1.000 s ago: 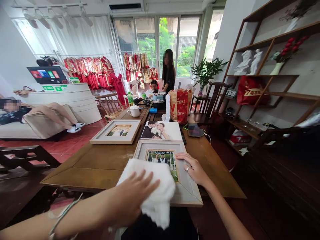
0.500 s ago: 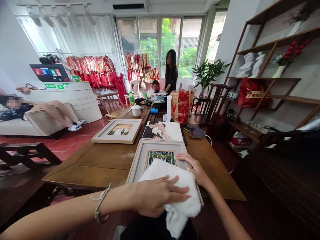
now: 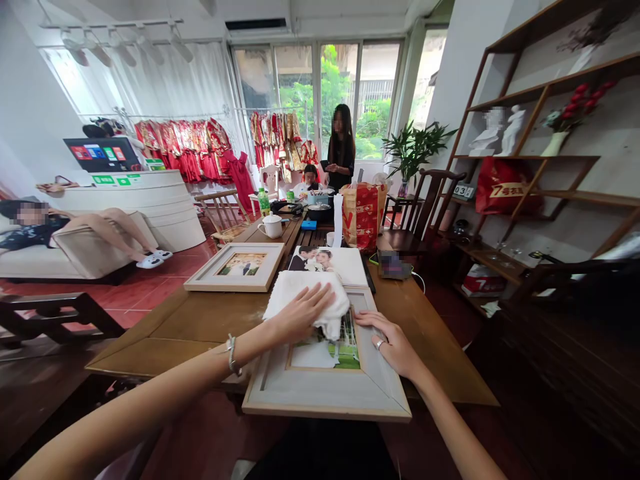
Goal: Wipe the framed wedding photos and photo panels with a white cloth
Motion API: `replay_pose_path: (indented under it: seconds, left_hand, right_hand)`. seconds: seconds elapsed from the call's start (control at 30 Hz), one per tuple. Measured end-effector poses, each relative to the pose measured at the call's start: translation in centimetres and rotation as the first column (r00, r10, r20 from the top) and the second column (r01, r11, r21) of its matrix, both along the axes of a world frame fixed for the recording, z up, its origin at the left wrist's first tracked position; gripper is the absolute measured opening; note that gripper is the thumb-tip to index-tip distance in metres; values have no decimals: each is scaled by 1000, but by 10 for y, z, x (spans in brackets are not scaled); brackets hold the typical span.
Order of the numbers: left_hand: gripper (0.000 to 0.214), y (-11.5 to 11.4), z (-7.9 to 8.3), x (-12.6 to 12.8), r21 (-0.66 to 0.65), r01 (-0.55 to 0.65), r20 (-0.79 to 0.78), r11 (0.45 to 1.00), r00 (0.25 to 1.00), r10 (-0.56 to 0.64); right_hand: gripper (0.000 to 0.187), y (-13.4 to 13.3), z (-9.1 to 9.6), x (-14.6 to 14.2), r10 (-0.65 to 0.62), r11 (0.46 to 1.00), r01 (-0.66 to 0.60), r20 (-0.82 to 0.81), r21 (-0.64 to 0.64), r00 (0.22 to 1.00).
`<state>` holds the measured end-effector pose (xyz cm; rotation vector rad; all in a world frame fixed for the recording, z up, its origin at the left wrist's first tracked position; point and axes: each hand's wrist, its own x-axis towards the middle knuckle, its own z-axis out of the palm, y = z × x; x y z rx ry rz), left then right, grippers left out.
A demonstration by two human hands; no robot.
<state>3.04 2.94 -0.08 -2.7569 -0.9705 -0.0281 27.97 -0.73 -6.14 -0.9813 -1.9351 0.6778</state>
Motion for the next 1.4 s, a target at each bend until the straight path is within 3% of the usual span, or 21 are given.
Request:
replay_pose_path:
  seconds: [0.1,0.27,0.4,0.57,0.73,0.83,0.9,1.03,1.1,1.17,1.23,1.3,1.4]
  left_hand:
    - [71,18,0,22,-39,11,22,999,1000,-10]
    - [66,37,7,57,-79,201,8,976,979,-201]
    - [64,42,10,67,-40,282,-49,959,958,-284]
    - [57,39,14,39,-34,278,-98,960,955,-280]
    - [67,31,27,-22,-125,76,-110,989,990,-90]
    - [71,17,34,-48,-223,-80,-84,971,995,63]
    - [70,-3,35,-52,-327,-103,-44,939,995,94]
    - [73,-67,38,-35,-583,125,90,803,992,-89]
    - [75,-97,38,-24,-588,284,186,757,959,-215]
    - [76,-114,35,-16,-527,333,200,782,943,-267]
    - [76,-112,27,-12,-431,268,149,862,963,-225]
    - [73,-94,18,-12,-322,155,77,934,988,-137]
    - [69,-49,8,-13,-176,70,-11,982,997,-73]
  right_hand:
    - [32,2,-3,2,-20,1000,20,11,3,1000]
    - [34,1,-3,2,-70,997,69,82,21,994]
    - [36,0,0,1,-77,997,76,82,6,994]
    - [34,0,1,1,-7,1000,7,15,-17,1000]
    - [34,0,2,0,10,1000,-10,-5,-27,1000]
    - [35,0,2,0,11,1000,-11,-1,-28,1000]
    - [35,0,1,1,11,1000,-11,1,-23,1000]
    - [35,-1,1,0,6,1000,-5,5,-5,1000]
    - [35,-1,2,-1,4,1000,-4,7,-4,1000]
    - [35,-1,2,-1,10,1000,-10,9,-3,1000]
    - [35,-1,3,-1,15,1000,-15,11,1,1000]
    - [34,-1,3,-1,11,1000,-11,8,8,1000]
    - [34,-1,3,-1,-5,1000,5,6,9,1000]
